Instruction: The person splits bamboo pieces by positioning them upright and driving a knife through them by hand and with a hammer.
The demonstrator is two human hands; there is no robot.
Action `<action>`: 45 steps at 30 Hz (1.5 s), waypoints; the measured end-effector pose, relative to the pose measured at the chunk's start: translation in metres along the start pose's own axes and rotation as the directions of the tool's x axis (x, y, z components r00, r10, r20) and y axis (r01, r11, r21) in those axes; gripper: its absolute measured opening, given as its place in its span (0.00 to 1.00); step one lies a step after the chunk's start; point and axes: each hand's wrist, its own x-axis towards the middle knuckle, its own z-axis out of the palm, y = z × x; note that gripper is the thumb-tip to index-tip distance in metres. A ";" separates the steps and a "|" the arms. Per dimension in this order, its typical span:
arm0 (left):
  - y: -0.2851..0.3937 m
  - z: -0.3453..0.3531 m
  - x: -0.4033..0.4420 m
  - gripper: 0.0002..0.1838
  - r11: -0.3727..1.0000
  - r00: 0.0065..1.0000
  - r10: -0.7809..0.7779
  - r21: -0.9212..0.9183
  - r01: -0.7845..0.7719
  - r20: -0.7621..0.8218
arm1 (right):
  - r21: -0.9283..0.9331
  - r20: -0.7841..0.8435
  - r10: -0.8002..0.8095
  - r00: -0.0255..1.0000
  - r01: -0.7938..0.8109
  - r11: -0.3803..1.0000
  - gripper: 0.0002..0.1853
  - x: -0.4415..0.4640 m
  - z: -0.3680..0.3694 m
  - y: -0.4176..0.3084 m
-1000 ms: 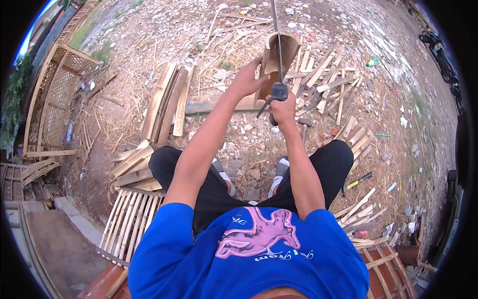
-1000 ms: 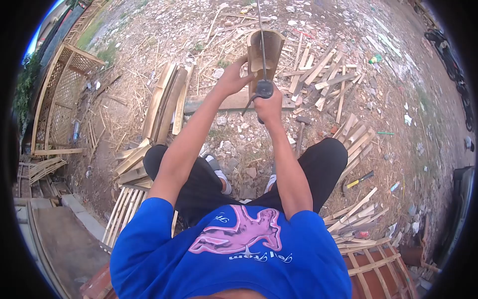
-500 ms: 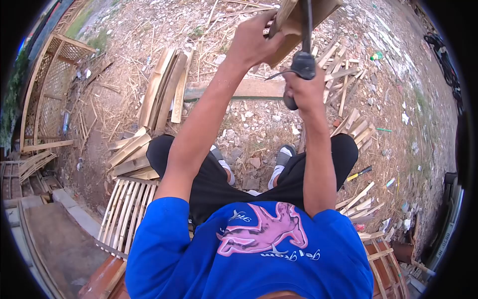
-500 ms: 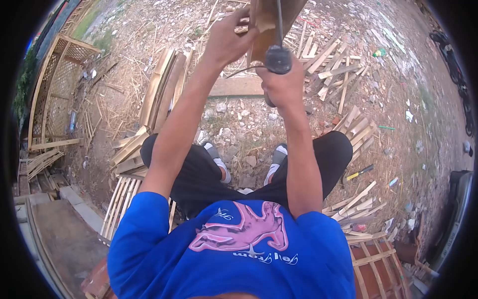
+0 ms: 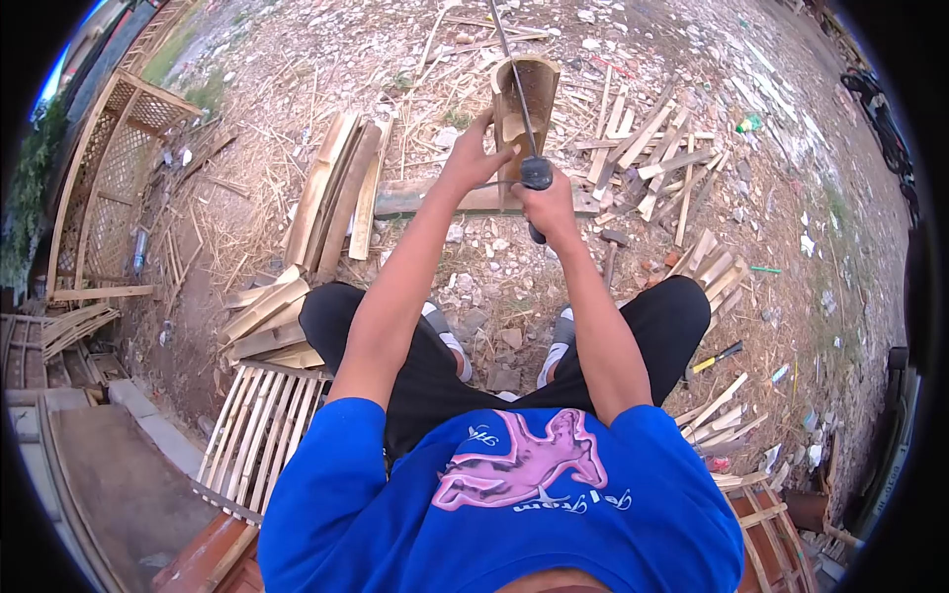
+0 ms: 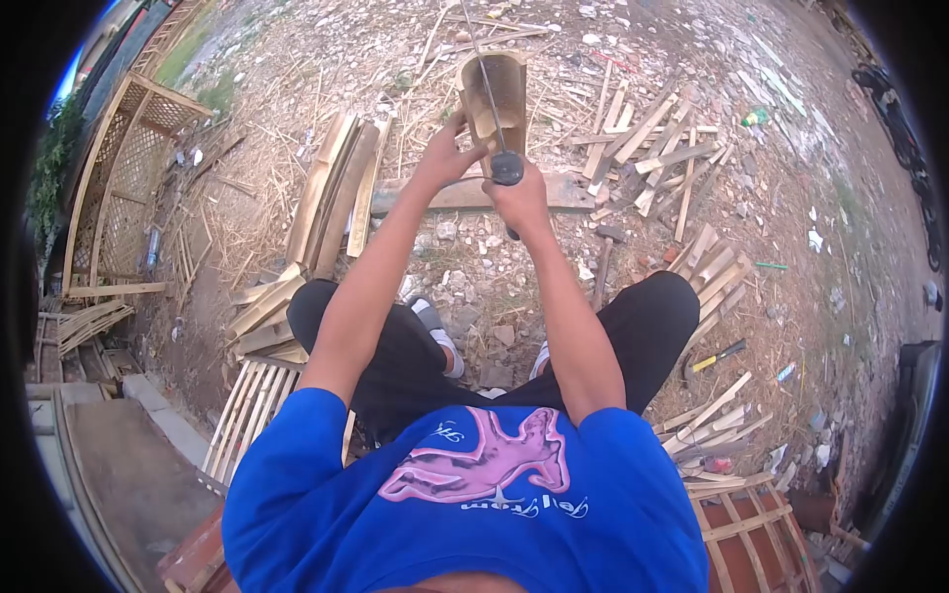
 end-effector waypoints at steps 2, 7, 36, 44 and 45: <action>0.010 0.002 0.008 0.39 0.999 1.000 0.002 -0.033 -0.002 0.013 | -0.002 -0.016 -0.133 0.991 0.133 0.991 0.15 -0.010 0.000 0.004; 0.071 -0.028 0.029 0.34 0.987 0.989 0.149 -0.064 -0.148 0.010 | 0.118 -0.079 -0.183 0.980 0.191 0.974 0.14 -0.021 -0.011 -0.063; -0.004 0.036 0.006 0.41 0.975 0.972 -0.110 -0.165 0.146 0.210 | 0.045 -0.086 0.102 0.991 -0.098 0.994 0.12 -0.028 -0.008 0.015; 0.049 0.007 0.011 0.31 0.983 0.999 0.031 -0.178 -0.034 -0.018 | 0.033 -0.132 -0.118 0.984 0.123 0.992 0.14 -0.042 -0.013 -0.031; 0.076 -0.008 0.014 0.31 0.982 0.994 0.086 -0.164 -0.095 -0.063 | 0.042 -0.133 -0.144 0.981 0.151 0.988 0.14 -0.041 -0.015 -0.050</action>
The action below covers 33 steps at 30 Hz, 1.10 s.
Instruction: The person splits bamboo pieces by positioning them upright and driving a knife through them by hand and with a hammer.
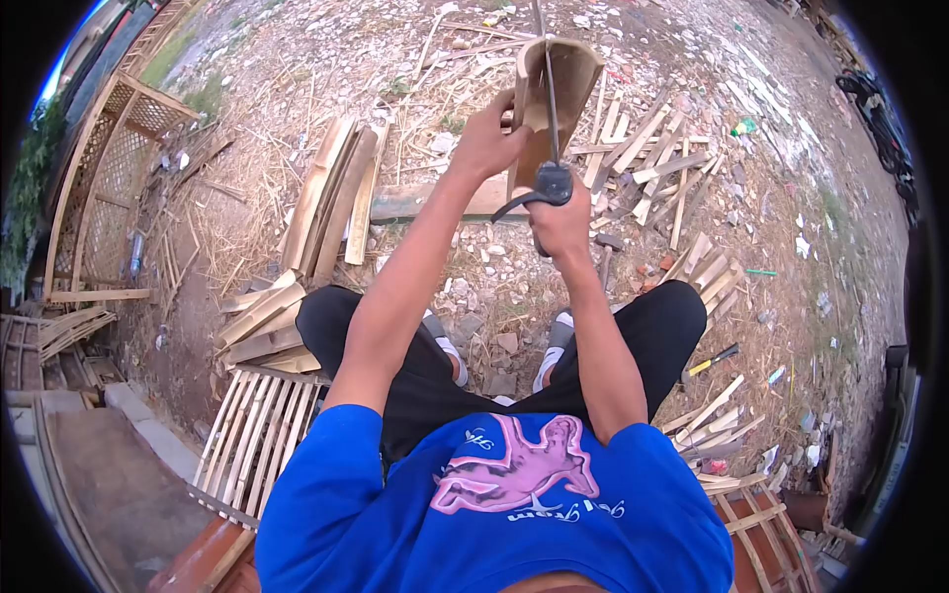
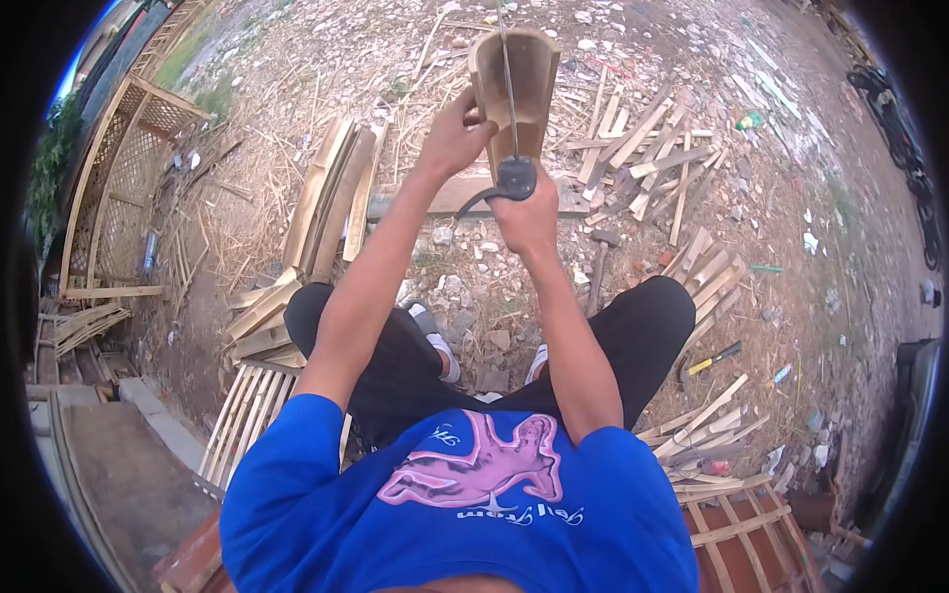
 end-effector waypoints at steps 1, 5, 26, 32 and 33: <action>0.029 -0.009 0.005 0.30 0.998 0.998 0.057 0.013 -0.057 -0.033 | 0.059 -0.011 -0.073 0.997 0.073 0.996 0.14 0.005 -0.002 -0.011; 0.090 -0.037 0.029 0.30 0.932 0.936 0.344 0.150 -0.330 -0.079 | 0.149 0.018 -0.138 0.990 0.134 0.980 0.12 0.013 -0.013 -0.074; -0.068 0.016 0.005 0.31 0.990 0.998 0.050 0.133 -0.046 -0.026 | 0.000 0.037 0.141 0.989 -0.141 0.990 0.14 0.026 0.002 0.073; -0.064 0.038 0.005 0.26 0.987 0.982 0.065 0.153 -0.038 -0.175 | 0.016 0.051 0.157 0.986 -0.158 0.987 0.10 0.026 -0.006 0.079; -0.063 0.038 0.005 0.26 0.988 0.983 0.051 0.152 -0.023 -0.177 | 0.007 0.060 0.175 0.983 -0.176 0.984 0.12 0.027 -0.006 0.078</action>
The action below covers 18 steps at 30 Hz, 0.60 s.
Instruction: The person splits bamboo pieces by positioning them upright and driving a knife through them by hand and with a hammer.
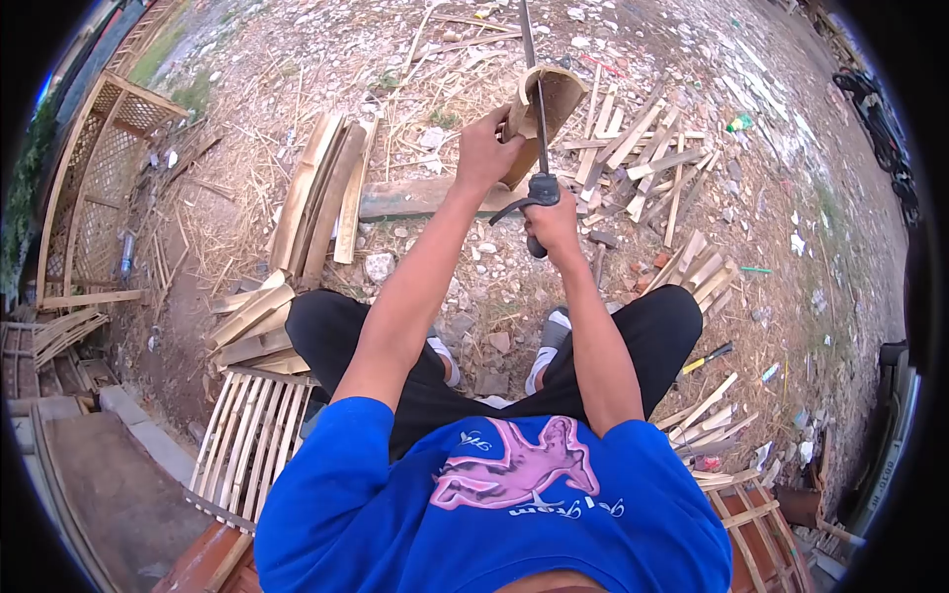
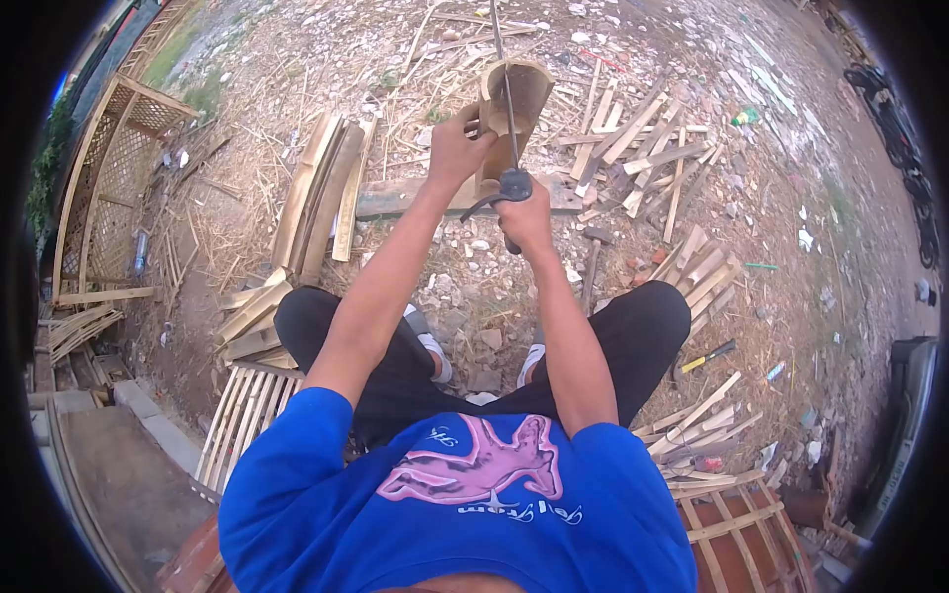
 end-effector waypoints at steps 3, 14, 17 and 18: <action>0.000 -0.005 0.005 0.26 1.000 1.000 -0.023 -0.001 0.023 0.007 | 0.104 0.138 0.122 0.983 -0.137 0.985 0.12 0.002 -0.010 -0.006; -0.019 -0.035 -0.009 0.26 0.983 0.992 -0.076 -0.157 0.092 0.102 | -0.012 0.363 0.097 0.927 -0.099 0.995 0.09 0.015 -0.043 -0.010; -0.005 -0.031 -0.008 0.25 0.994 0.996 -0.053 -0.092 0.060 0.074 | -0.025 0.134 0.078 0.988 -0.075 0.997 0.14 -0.001 -0.010 -0.004; -0.007 -0.030 -0.007 0.26 0.993 0.997 -0.051 -0.101 0.056 0.055 | 0.010 0.145 0.130 0.981 -0.133 0.991 0.13 -0.012 -0.003 -0.020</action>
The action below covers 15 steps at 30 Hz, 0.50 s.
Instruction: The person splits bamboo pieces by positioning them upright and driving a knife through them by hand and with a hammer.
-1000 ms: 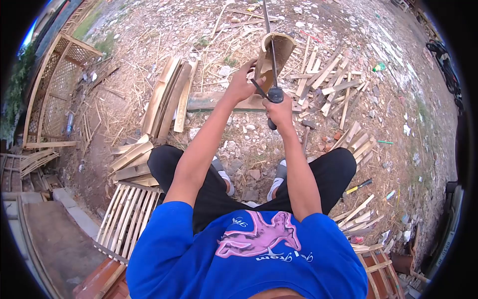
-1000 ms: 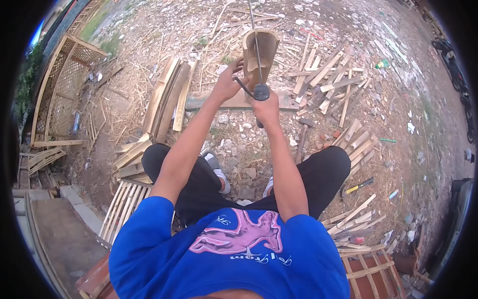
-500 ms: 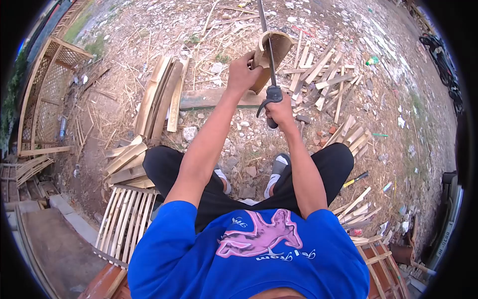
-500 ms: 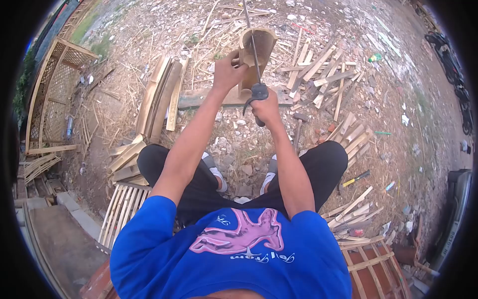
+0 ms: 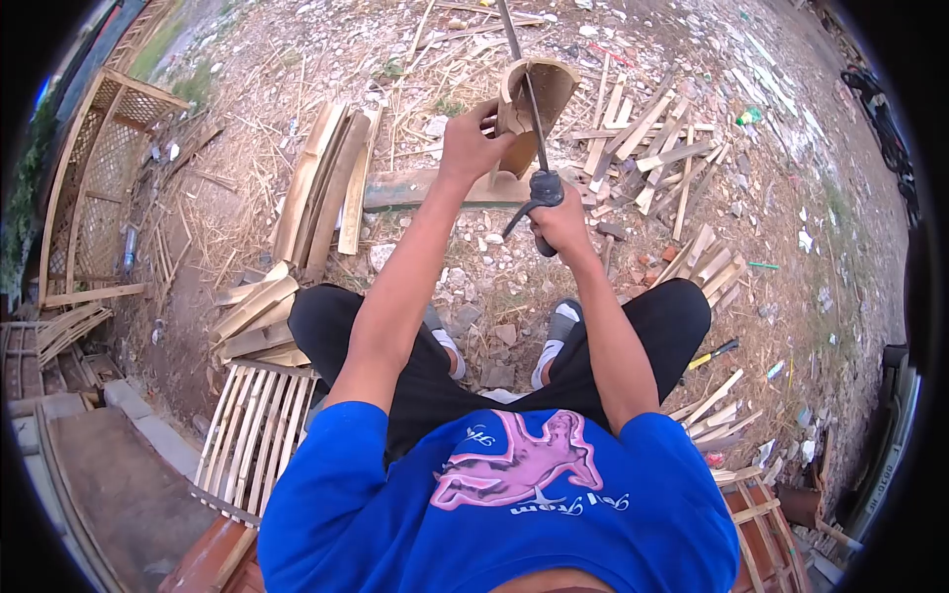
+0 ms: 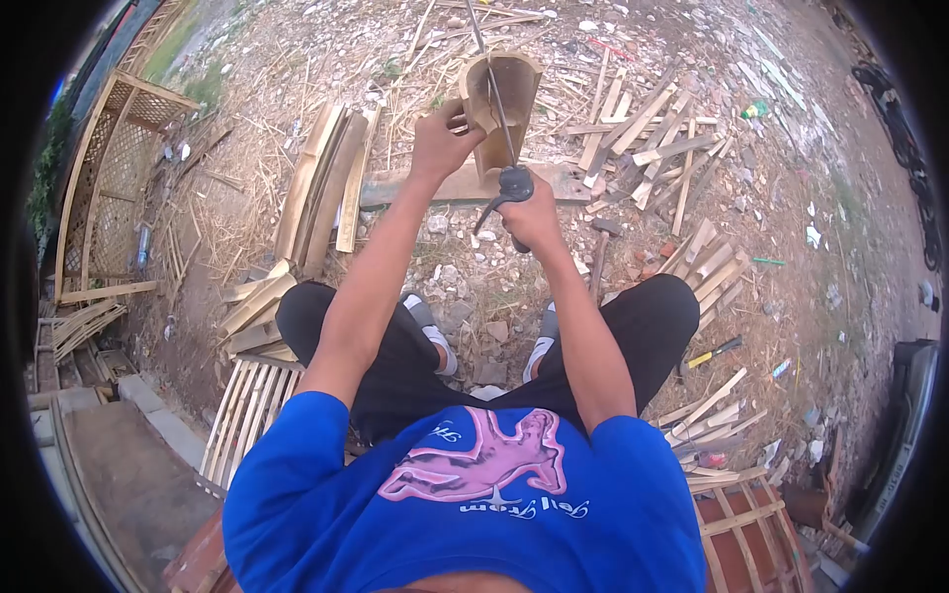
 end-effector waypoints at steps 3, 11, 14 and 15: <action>-0.005 0.002 0.000 0.26 1.000 0.999 0.012 -0.004 -0.012 -0.036 | 0.056 -0.049 -0.081 0.996 0.083 0.995 0.13 -0.002 0.020 0.008; -0.010 -0.031 -0.002 0.19 0.998 0.993 -0.036 0.049 0.031 0.108 | -0.035 0.112 -0.148 0.983 0.153 0.988 0.16 0.007 -0.016 0.011; -0.024 -0.041 0.000 0.17 0.997 0.973 -0.068 -0.023 0.075 0.219 | -0.225 0.245 -0.145 0.959 0.202 0.953 0.16 0.020 -0.058 0.009; -0.012 -0.045 -0.001 0.18 0.993 0.960 -0.101 0.077 0.084 0.261 | -0.202 0.278 -0.086 0.957 0.146 0.968 0.15 0.024 -0.069 0.008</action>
